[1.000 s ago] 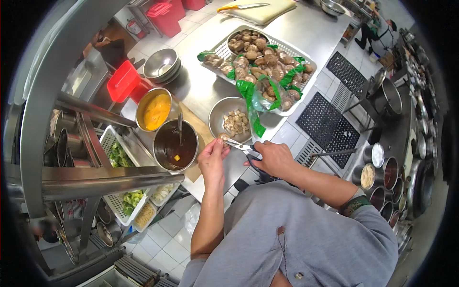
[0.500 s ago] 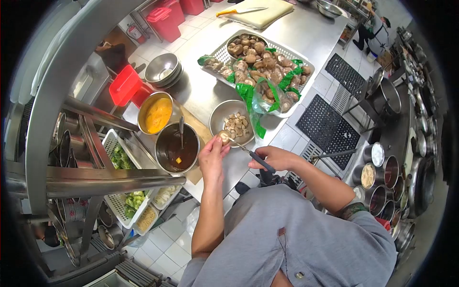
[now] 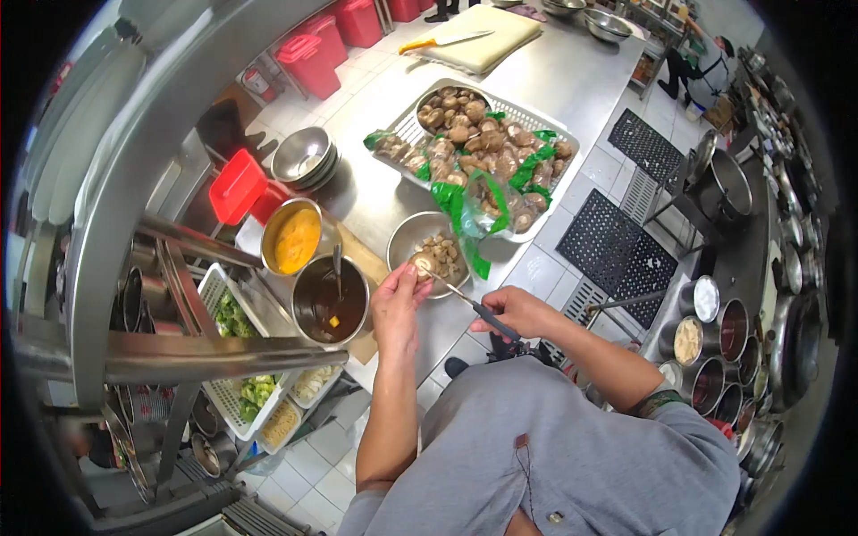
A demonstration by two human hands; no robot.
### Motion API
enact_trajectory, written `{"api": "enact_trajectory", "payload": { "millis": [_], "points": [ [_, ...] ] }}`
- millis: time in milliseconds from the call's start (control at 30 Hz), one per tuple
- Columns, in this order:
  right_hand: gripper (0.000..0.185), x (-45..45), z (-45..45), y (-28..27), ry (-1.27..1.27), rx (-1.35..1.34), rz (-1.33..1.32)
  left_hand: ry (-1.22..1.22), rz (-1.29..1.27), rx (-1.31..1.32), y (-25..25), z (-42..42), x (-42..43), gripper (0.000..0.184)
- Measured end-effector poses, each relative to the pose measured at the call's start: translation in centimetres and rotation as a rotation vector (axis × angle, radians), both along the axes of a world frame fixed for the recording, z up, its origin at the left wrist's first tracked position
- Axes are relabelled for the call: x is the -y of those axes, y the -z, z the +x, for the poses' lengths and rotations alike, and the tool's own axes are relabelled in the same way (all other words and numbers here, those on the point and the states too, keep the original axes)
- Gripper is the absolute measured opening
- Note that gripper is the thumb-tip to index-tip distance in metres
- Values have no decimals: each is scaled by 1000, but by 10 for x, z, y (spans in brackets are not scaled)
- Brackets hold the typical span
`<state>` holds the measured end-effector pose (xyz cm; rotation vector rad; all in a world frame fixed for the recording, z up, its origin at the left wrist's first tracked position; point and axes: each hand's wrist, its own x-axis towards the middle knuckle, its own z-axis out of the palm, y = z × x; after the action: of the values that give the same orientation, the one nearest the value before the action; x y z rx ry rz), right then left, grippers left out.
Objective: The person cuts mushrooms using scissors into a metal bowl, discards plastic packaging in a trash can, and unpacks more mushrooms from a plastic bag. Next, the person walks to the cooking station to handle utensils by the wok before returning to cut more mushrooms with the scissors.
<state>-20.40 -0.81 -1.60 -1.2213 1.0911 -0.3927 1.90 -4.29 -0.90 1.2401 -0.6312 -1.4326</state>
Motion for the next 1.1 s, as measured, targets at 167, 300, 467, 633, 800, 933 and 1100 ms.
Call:
{"api": "enact_trajectory", "payload": {
  "millis": [167,300,467,633,800,933,1100],
  "points": [
    [45,-8,-36,-3,32,131,108,58,-223,25,-25,-27,82,34],
    [41,-4,-59,1,64,166,84,137,-273,181,-61,-60,132,32],
    [34,-9,-123,16,213,281,70,576,-551,974,-16,-91,121,17],
    [23,2,-154,19,403,350,17,595,-803,1347,33,-138,147,13],
    [23,26,-165,9,385,321,-136,393,-790,1663,56,-151,127,19],
    [27,39,-158,17,281,396,-125,394,-787,1617,46,-152,129,19],
    [28,42,-152,7,190,374,-156,524,-744,1481,17,-142,117,20]
  ]
}}
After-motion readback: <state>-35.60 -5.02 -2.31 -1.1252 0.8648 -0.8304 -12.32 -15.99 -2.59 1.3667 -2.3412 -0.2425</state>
